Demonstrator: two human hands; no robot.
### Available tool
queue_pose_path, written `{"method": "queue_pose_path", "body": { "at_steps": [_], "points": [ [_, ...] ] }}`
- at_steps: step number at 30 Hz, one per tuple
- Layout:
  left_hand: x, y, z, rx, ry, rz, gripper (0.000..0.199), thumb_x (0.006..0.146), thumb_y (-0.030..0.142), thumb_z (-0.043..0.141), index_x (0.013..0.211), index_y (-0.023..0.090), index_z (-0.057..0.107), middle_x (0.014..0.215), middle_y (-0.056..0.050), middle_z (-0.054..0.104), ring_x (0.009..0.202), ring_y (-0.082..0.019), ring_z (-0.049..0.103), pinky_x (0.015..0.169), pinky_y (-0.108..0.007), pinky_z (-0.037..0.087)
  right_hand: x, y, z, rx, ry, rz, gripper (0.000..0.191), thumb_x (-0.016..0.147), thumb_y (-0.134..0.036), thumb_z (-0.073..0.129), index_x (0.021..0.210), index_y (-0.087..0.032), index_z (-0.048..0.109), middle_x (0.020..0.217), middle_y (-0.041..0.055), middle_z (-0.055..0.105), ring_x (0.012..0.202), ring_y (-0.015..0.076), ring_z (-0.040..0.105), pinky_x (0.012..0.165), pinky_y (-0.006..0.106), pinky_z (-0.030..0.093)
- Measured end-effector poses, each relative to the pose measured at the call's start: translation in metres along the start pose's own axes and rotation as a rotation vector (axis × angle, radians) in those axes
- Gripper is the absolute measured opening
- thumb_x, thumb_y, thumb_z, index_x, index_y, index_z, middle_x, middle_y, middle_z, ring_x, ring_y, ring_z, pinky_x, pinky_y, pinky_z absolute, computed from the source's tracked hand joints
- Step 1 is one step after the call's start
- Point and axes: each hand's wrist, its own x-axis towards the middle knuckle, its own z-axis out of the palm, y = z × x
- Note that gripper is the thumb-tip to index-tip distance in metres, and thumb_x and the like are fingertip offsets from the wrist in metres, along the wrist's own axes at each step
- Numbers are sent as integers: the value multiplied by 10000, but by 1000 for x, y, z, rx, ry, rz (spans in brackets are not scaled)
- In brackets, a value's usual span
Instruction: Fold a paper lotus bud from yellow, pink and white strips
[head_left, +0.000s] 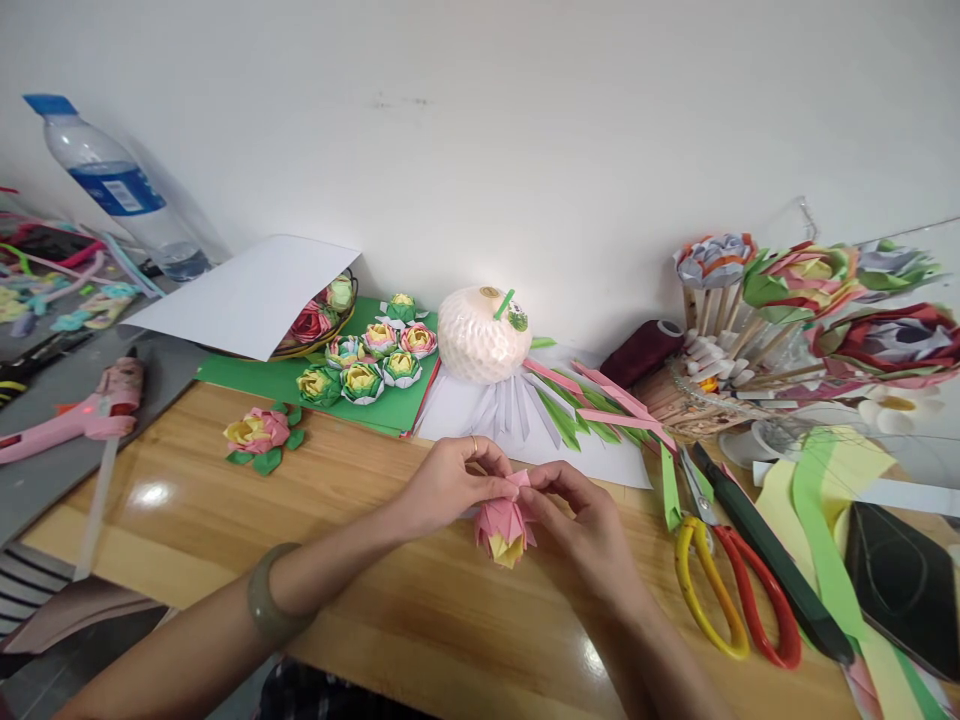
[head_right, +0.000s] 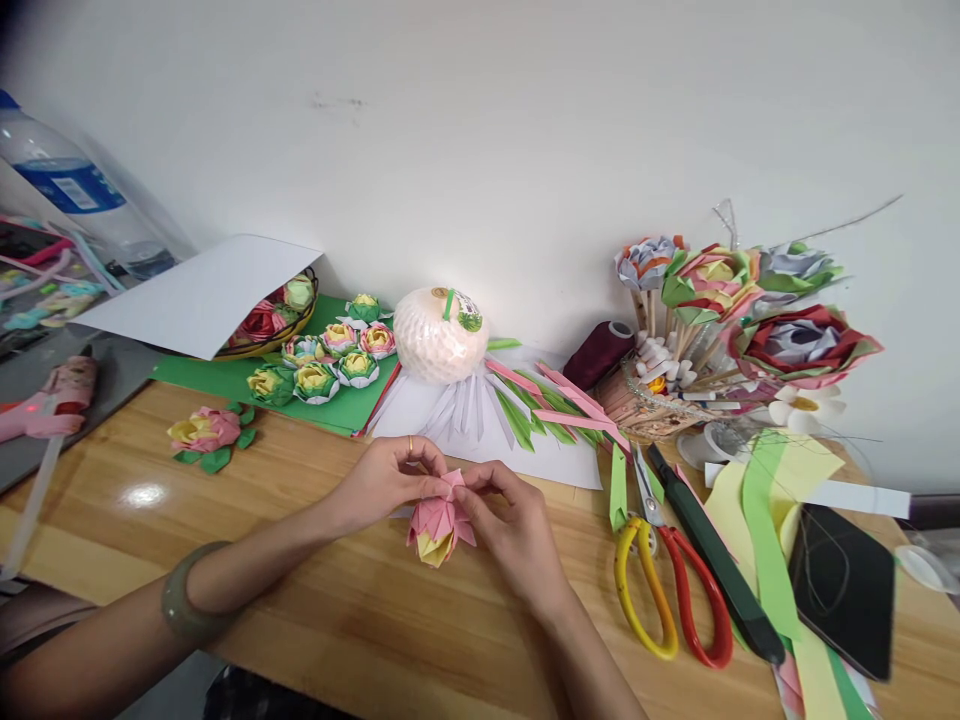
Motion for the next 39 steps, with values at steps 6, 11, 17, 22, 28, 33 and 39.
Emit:
{"method": "queue_pose_path", "body": {
  "at_steps": [6,11,17,22,28,33,39],
  "points": [
    [-2,-1,2,116,18,157,26,674,151,614,656,132,614,691,2,556,636,-91,523,588,-202,407,-3,4,2,-289,118,-193,101,782,-257,553,719,-182,579,661,2,633,617,134,576,580,239,442],
    [0,-3,2,134,34,200,53,685,140,609,723,147,645,725,-14,585,690,-112,548,638,-223,422,-6,4,3,-503,236,-456,23,780,-185,564,763,-195,576,678,8,635,613,135,581,577,244,437],
    [6,-4,-2,-8,-58,-30,143,634,229,671,656,124,576,642,3,594,610,-100,546,608,-224,430,-2,0,1,-278,167,-235,51,785,-232,565,785,-189,592,708,13,630,643,133,575,575,234,448],
    [5,-5,-4,85,-37,-22,114,633,228,656,648,137,588,621,15,603,590,-100,550,582,-212,434,2,-1,-1,55,-56,72,146,765,-293,578,743,-151,605,699,10,621,602,105,558,542,207,433],
    [3,-4,-2,205,-14,-36,146,626,276,650,593,149,587,590,2,618,558,-119,555,552,-221,438,1,4,-1,-2,-15,-1,117,750,-250,580,768,-146,629,697,19,635,626,115,565,569,209,445],
    [-1,-5,5,266,-3,-41,166,646,308,631,608,151,594,604,-6,623,572,-129,563,546,-218,439,-2,4,0,-282,36,-130,101,765,-204,549,766,-169,644,699,18,667,631,119,587,585,201,431],
    [-1,-4,0,216,-9,-53,140,630,288,647,640,155,603,623,-1,619,591,-135,565,560,-217,442,-7,2,-1,-469,92,-262,83,770,-181,538,776,-190,621,690,1,656,608,108,569,584,193,402]
  ]
}}
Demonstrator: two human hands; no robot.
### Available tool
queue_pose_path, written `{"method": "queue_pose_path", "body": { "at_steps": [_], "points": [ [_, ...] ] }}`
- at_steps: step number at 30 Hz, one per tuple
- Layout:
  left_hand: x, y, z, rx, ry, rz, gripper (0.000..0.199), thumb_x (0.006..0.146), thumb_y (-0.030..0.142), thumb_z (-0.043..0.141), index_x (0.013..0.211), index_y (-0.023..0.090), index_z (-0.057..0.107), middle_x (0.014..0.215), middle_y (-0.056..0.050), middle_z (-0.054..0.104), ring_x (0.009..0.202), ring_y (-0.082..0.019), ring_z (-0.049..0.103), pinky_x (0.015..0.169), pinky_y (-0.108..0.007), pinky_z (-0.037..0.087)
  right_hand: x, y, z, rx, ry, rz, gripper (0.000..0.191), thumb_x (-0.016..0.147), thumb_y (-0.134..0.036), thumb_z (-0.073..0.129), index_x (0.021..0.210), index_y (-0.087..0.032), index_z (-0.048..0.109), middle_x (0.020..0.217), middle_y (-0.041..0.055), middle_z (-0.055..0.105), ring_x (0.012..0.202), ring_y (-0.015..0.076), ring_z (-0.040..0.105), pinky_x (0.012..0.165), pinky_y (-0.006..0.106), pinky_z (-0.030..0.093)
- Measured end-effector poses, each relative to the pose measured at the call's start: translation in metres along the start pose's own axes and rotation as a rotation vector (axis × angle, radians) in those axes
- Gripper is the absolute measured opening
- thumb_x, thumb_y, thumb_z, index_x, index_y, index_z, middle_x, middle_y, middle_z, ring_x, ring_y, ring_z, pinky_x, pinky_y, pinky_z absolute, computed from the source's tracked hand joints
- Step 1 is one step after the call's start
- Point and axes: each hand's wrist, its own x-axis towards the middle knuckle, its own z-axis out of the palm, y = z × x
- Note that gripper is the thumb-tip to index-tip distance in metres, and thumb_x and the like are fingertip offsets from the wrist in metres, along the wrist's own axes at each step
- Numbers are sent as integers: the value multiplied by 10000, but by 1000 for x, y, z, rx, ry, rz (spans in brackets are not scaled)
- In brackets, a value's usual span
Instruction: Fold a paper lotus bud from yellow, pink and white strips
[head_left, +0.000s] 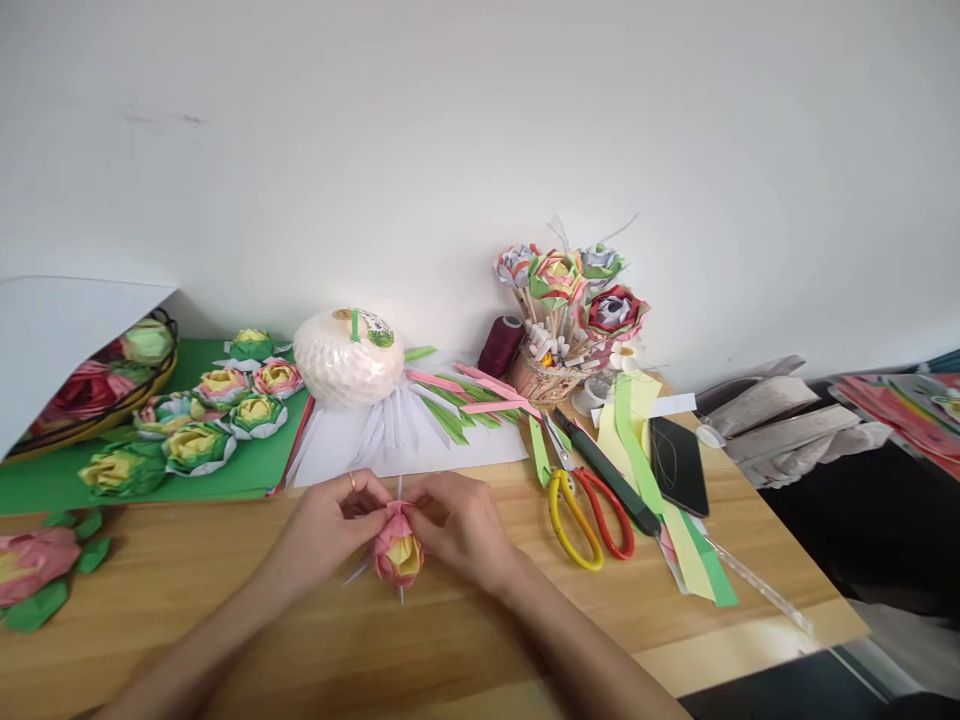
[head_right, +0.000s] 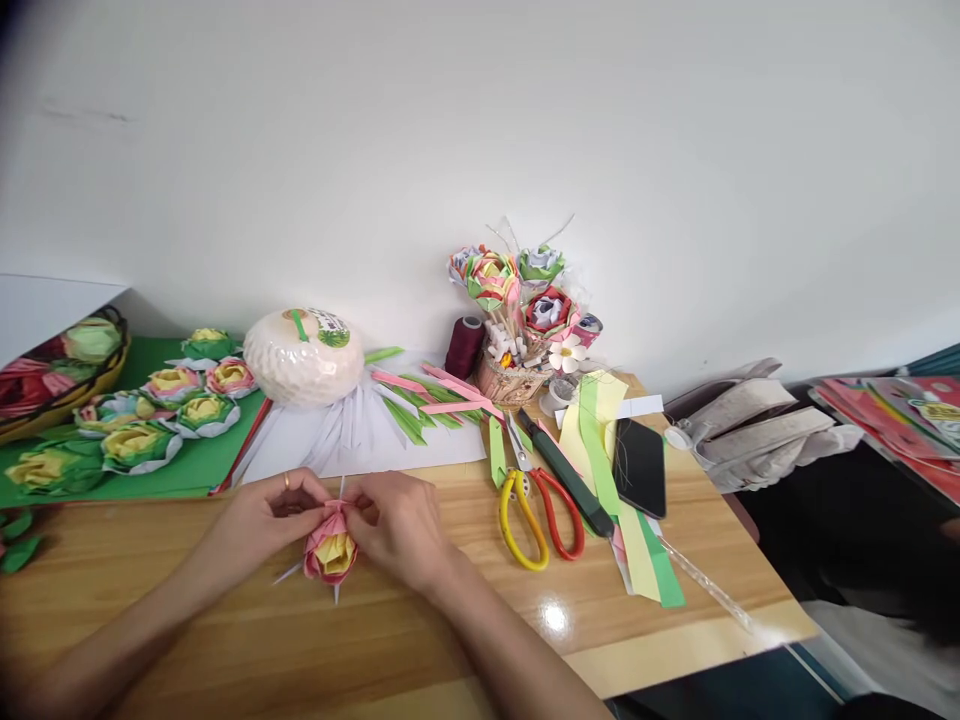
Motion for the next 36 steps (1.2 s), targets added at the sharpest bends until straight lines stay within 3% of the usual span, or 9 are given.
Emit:
{"method": "queue_pose_path", "body": {
  "at_steps": [4,7,10,13,15,20,25,30,36],
  "points": [
    [3,8,-2,-293,12,-140,309,681,387,599,896,168,626,794,-41,657,660,-163,599,626,-276,471,0,-1,-3,-2,58,-94,85,795,-196,520,778,-187,603,700,20,653,627,121,574,597,212,414],
    [4,9,1,-281,-64,-96,198,627,314,666,711,135,648,690,-29,642,677,-155,584,655,-247,448,1,2,-4,-49,94,-216,145,825,-169,474,774,-201,606,698,26,654,640,133,569,614,237,421],
    [5,8,1,-228,-6,15,156,637,285,658,619,135,619,600,1,585,580,-118,522,567,-221,412,3,1,-6,-60,171,-246,131,821,-162,482,825,-203,607,838,55,651,770,159,575,667,257,435],
    [2,10,-1,-80,198,290,114,696,233,617,619,149,612,666,-14,581,655,-131,535,597,-221,411,6,-5,-13,23,271,-93,96,815,-227,508,786,-179,586,712,30,594,668,149,534,606,247,416],
    [-2,13,0,20,298,440,86,723,200,599,656,166,640,707,-27,596,693,-140,551,624,-227,415,7,-10,-16,148,190,73,218,839,-310,477,696,-173,570,607,-2,530,551,120,459,514,227,369],
    [-8,13,6,72,276,627,105,760,165,565,709,191,653,699,-27,608,663,-134,568,627,-236,424,11,-18,-12,451,-59,264,341,819,-454,474,689,-158,583,587,-24,475,537,100,395,501,213,324],
    [-4,9,6,-25,202,516,99,774,196,544,704,166,607,717,-33,579,695,-144,556,643,-246,428,13,-16,-9,573,-95,294,368,769,-511,514,638,-168,521,563,-42,422,526,98,380,507,214,301],
    [1,9,1,-160,193,410,141,755,267,561,671,154,561,702,-19,532,717,-147,516,673,-248,406,13,-12,-12,520,-108,281,382,777,-518,497,609,-176,477,530,-53,367,493,92,314,473,219,242],
    [0,11,1,-284,54,342,246,732,380,577,660,153,516,679,1,482,655,-127,469,615,-231,381,15,-8,-17,457,-78,281,392,767,-522,504,593,-171,496,543,-45,370,516,98,298,486,227,231]
  ]
}}
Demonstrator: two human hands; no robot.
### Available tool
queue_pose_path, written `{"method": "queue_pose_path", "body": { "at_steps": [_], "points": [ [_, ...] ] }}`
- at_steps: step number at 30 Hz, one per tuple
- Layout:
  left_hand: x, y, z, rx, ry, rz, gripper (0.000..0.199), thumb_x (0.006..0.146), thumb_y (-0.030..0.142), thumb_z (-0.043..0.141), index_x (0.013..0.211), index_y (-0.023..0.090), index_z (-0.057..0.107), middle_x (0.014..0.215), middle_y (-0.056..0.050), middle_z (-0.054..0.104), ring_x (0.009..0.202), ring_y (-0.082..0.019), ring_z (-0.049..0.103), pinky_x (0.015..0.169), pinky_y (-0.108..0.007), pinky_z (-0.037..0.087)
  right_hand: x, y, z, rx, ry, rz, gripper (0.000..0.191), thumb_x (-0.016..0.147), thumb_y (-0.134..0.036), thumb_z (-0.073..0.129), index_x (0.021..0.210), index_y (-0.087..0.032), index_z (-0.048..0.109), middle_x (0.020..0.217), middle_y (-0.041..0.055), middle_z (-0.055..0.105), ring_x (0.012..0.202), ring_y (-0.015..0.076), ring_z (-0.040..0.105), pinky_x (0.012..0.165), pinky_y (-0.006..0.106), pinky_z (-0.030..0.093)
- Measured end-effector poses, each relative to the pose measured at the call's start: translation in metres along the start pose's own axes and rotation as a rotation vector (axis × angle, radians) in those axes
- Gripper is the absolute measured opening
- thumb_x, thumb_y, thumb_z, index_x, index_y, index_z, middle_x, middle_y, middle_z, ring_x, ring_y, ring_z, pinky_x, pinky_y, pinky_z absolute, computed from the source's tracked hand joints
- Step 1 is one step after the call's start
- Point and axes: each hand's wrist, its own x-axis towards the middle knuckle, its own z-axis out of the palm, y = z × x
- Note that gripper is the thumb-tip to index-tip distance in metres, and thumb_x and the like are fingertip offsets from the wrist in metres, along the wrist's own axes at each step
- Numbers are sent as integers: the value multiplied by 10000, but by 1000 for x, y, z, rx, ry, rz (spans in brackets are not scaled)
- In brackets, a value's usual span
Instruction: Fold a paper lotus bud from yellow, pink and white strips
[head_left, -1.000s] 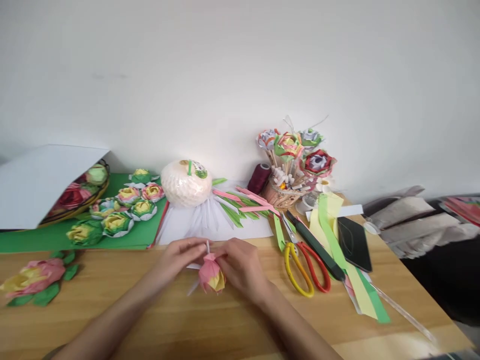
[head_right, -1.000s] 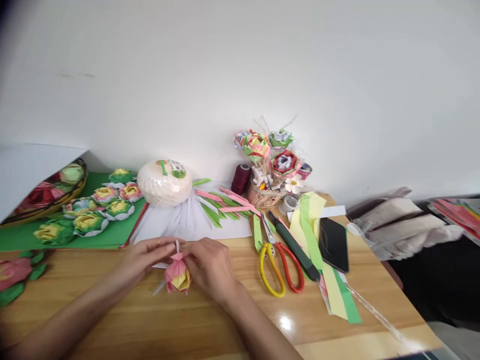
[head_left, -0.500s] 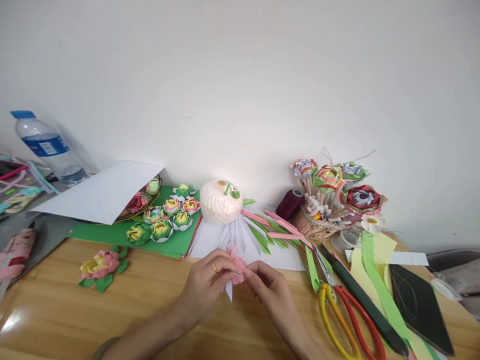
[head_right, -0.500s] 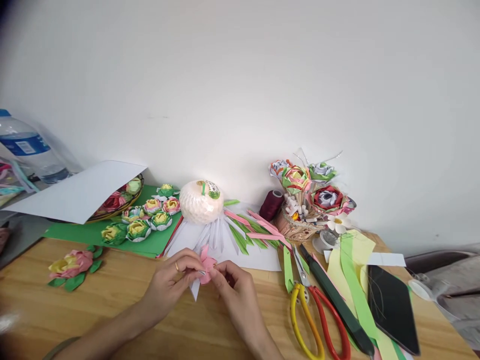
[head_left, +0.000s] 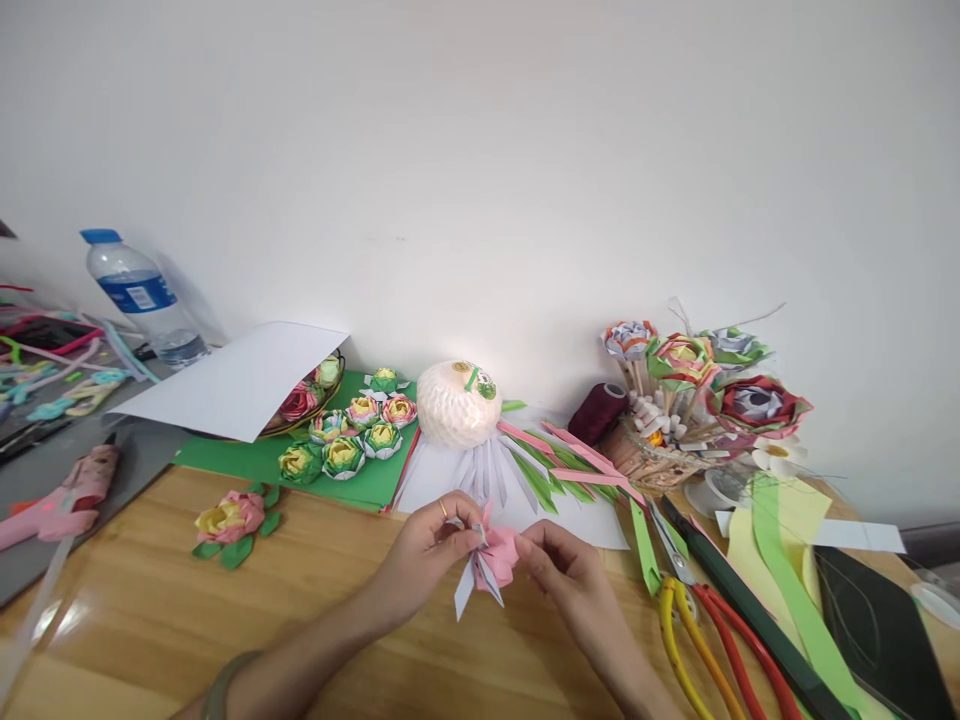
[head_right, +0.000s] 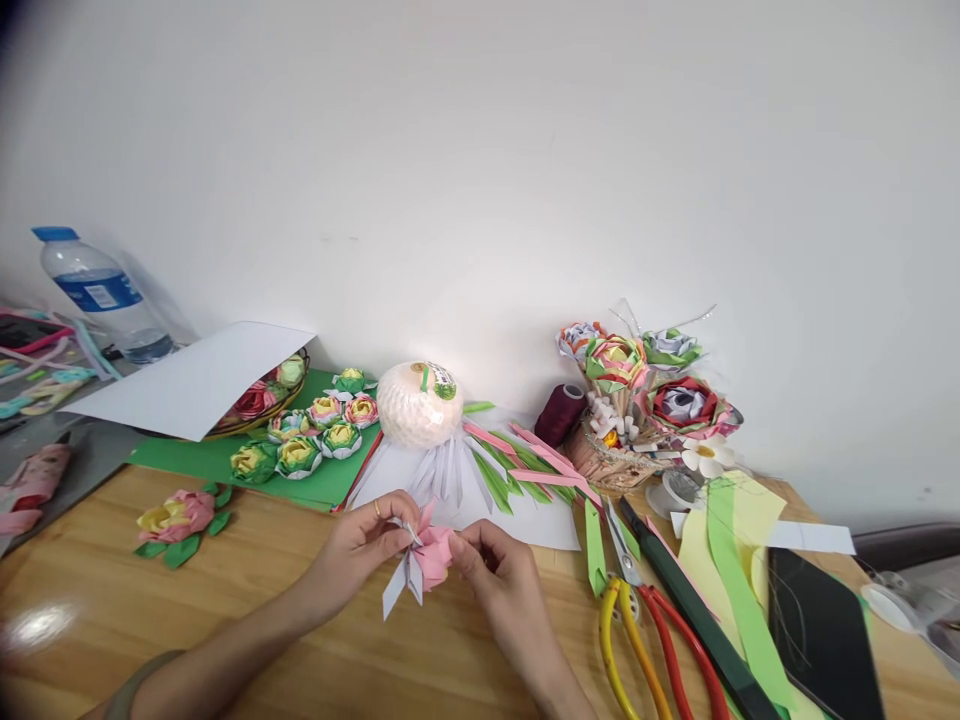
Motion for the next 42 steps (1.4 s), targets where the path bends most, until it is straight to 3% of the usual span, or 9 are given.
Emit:
{"method": "queue_pose_path", "body": {
  "at_steps": [8,14,21,25,27,30,32,36,42],
  "points": [
    [0,-6,1,-42,68,20,279,745,423,557,691,158,487,685,5,442,653,-120,435,609,-231,368,-1,2,5,121,-88,69,424,734,-564,519,579,-175,452,511,-59,349,475,81,283,454,216,211],
    [-3,-12,5,-43,215,24,249,754,416,542,737,179,467,670,15,431,624,-118,428,584,-222,366,-3,7,21,359,-117,209,424,679,-566,584,594,-176,441,487,-70,389,380,46,290,387,189,170],
    [-4,-12,10,-11,382,90,222,749,386,552,714,181,474,701,8,444,693,-136,458,676,-238,391,-5,10,42,546,-99,253,431,672,-552,594,567,-189,385,451,-94,346,318,27,259,339,179,143],
    [1,-12,4,-148,351,34,245,718,389,601,707,167,496,712,8,458,695,-122,451,668,-225,387,-6,7,31,405,-135,276,337,682,-476,586,602,-169,473,458,-82,388,349,33,284,367,175,158],
    [4,-9,1,-303,312,-45,259,713,394,610,698,161,499,722,8,465,672,-110,452,637,-219,390,-5,6,19,263,-249,294,244,627,-341,635,537,-152,510,446,-64,418,393,46,326,397,173,202],
    [5,-4,1,-519,199,-132,218,713,338,634,707,161,506,780,2,498,703,-105,484,650,-220,404,-1,6,4,242,-39,253,173,650,-267,579,527,-158,524,443,-58,419,423,63,348,420,177,231],
    [3,-1,2,-614,119,-170,200,714,302,643,691,158,506,786,-2,508,736,-109,500,664,-220,409,2,6,0,321,89,208,118,676,-279,569,657,-164,585,505,-42,472,472,81,410,441,177,277],
    [0,-1,6,-663,23,-241,198,720,302,642,693,149,518,783,-10,515,773,-120,516,668,-218,413,1,1,4,556,-52,204,322,754,-406,487,907,-161,628,798,63,630,686,169,572,538,240,411],
    [2,-3,5,-500,113,-295,244,647,298,704,684,142,521,684,18,517,606,-77,477,568,-183,393,-5,-2,1,527,26,115,452,751,-542,506,903,-150,670,824,92,668,696,184,598,581,269,446]
  ]
}}
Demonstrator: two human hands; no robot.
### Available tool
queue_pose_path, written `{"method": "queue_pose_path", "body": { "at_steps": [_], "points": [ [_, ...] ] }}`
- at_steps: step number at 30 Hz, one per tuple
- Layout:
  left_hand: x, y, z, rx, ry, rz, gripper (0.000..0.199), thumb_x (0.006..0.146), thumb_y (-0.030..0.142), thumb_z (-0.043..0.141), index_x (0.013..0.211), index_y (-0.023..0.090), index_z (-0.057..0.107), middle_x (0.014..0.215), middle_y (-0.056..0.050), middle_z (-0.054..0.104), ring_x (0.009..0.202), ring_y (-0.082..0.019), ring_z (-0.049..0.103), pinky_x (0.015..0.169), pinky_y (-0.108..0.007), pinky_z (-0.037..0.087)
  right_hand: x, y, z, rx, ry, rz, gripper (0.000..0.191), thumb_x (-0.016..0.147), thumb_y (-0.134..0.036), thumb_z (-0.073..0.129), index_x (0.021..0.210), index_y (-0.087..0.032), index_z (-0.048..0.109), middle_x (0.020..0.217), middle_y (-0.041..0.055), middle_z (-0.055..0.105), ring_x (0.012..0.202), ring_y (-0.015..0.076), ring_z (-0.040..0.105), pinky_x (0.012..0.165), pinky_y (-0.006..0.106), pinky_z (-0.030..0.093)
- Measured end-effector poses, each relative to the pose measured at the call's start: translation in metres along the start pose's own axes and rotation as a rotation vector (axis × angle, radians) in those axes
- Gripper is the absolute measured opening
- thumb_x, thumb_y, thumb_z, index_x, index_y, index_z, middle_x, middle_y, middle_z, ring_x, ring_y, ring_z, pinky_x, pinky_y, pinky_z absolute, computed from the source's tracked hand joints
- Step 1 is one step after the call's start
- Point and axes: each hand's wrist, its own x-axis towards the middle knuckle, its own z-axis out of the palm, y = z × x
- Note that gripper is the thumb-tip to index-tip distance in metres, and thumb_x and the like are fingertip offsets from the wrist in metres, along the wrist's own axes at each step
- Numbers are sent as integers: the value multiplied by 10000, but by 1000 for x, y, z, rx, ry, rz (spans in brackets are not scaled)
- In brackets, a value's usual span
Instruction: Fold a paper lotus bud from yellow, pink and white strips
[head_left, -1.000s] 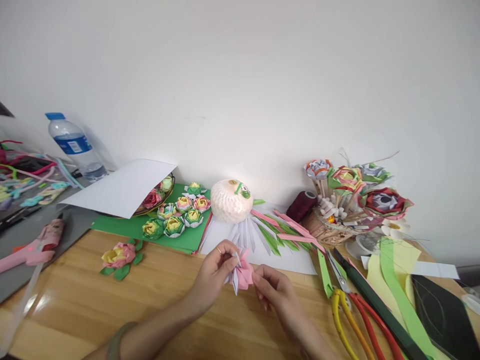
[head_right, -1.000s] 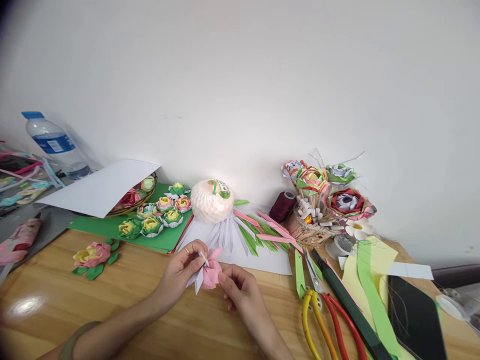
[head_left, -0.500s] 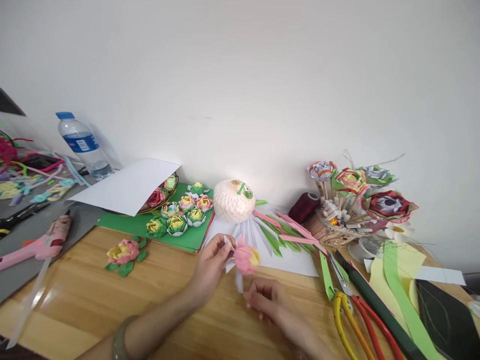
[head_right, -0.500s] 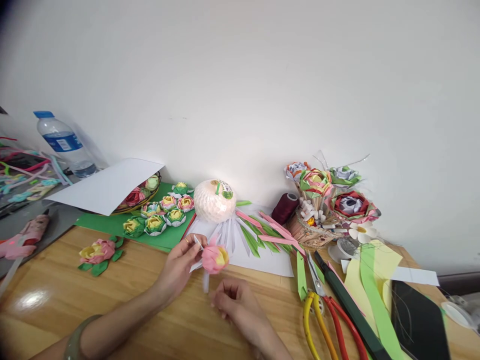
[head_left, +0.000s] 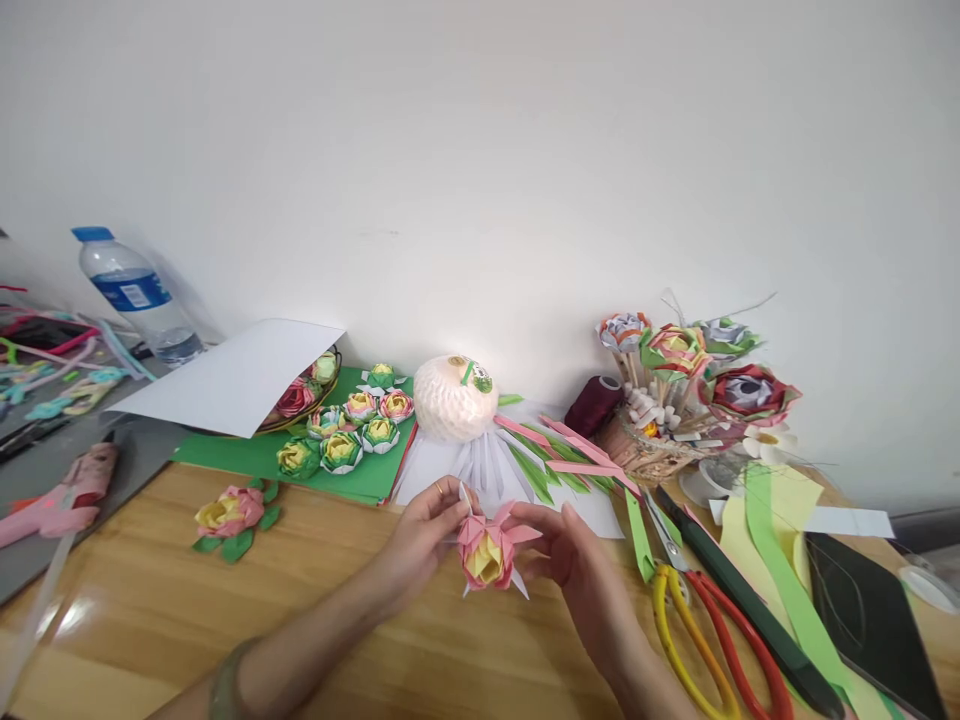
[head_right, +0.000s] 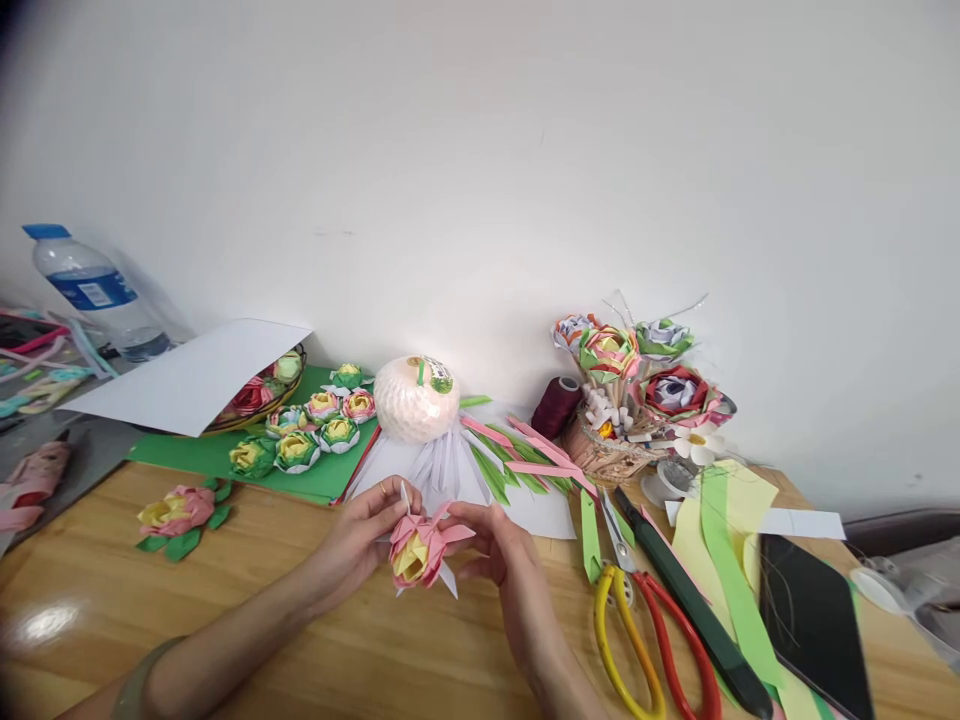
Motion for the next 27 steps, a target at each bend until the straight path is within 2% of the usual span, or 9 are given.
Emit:
{"method": "queue_pose_path", "body": {
  "at_steps": [2,4,7,10,13,16,21,27],
  "points": [
    [0,1,0,30,32,-23,229,636,278,707,682,139,532,636,30,507,561,-67,460,544,-178,388,1,-1,0,-68,32,7,387,708,-495,596,885,-159,667,795,67,665,656,162,587,577,256,442],
    [0,1,0,25,1,-55,191,637,253,691,672,133,546,643,15,538,589,-83,498,573,-194,407,3,0,1,-144,73,14,303,648,-407,686,822,-160,664,734,32,650,589,128,555,551,232,428],
    [0,1,-1,26,-83,-106,165,665,275,642,709,124,591,709,-28,608,644,-125,558,618,-236,431,6,2,3,-215,94,26,254,641,-382,683,728,-144,659,654,12,625,529,105,515,497,215,406],
    [1,0,-2,176,-80,-126,234,665,326,642,772,118,642,722,-43,644,663,-143,576,637,-252,437,6,7,4,-310,108,44,216,678,-352,637,713,-139,657,616,11,619,492,102,497,458,213,394],
    [3,-3,-2,394,-39,-83,244,593,292,706,756,113,673,726,-40,666,695,-145,579,691,-250,434,5,11,5,-428,120,-37,185,712,-315,601,729,-142,663,682,35,654,567,129,547,517,230,432],
    [5,-5,-3,525,-12,-39,244,556,280,726,727,113,681,721,-46,681,685,-157,590,677,-260,441,4,14,8,-489,99,-95,182,732,-303,580,750,-145,669,738,54,673,656,161,584,585,252,460],
    [6,-6,-6,553,37,3,204,576,281,696,701,119,696,716,-59,700,691,-177,613,683,-276,458,4,12,6,-532,71,-105,201,742,-305,577,815,-152,685,792,66,673,708,180,602,632,270,469],
    [4,-7,-6,628,83,96,154,633,251,644,718,132,693,768,-62,707,734,-179,621,694,-265,469,5,12,4,-639,79,-174,202,779,-288,551,859,-181,702,763,48,658,678,161,588,595,245,445]
  ]
}}
